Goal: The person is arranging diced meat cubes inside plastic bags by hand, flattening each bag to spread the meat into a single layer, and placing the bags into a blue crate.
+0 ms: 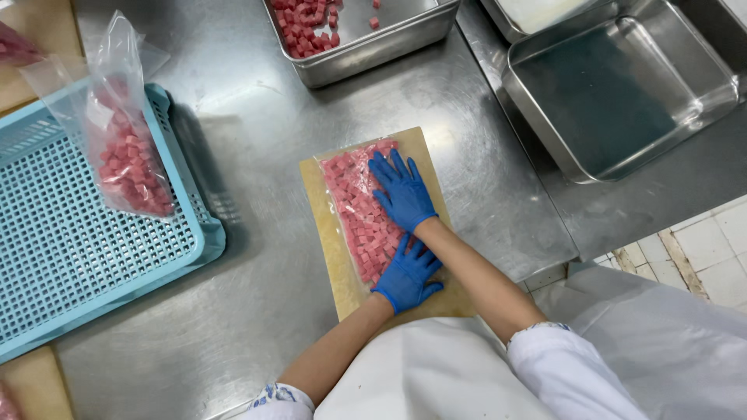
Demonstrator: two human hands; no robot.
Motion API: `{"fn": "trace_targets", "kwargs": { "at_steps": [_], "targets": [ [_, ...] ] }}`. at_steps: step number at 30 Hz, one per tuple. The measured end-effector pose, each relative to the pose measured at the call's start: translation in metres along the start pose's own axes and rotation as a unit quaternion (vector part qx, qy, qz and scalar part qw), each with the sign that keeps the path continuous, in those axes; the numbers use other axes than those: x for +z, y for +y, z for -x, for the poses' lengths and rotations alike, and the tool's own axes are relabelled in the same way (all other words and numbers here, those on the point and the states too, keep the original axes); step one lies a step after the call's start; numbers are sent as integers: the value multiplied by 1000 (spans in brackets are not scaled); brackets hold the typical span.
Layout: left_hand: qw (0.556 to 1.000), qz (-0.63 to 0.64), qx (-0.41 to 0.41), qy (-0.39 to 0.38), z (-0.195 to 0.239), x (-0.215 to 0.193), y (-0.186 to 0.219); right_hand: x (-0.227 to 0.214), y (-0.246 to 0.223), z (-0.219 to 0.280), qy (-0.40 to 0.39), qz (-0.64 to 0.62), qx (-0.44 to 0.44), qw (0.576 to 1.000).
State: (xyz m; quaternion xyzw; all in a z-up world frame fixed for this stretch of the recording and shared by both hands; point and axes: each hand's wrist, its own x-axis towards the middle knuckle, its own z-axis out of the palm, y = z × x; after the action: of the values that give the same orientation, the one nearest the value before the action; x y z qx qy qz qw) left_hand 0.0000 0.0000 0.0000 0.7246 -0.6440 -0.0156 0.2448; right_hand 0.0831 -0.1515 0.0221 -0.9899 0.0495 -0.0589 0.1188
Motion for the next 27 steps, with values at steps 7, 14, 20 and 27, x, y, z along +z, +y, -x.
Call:
{"fn": "trace_targets", "kwargs": {
  "at_steps": [7, 14, 20, 27],
  "targets": [
    [1000, -6, 12, 11, -3, -8, 2, 9, -29, -4, -46, 4, -38, 998],
    [999, 41, -27, -4, -9, -35, 12, 48, -53, -12, -44, 6, -120, 992],
    [930, 268, -194, -158, -39, -146, 57, 40, -66, 5, -76, -25, -139, 987],
    [993, 23, -79, 83, 40, -19, -37, 49, 25, 22, -28, -131, -17, 991]
  ]
}}
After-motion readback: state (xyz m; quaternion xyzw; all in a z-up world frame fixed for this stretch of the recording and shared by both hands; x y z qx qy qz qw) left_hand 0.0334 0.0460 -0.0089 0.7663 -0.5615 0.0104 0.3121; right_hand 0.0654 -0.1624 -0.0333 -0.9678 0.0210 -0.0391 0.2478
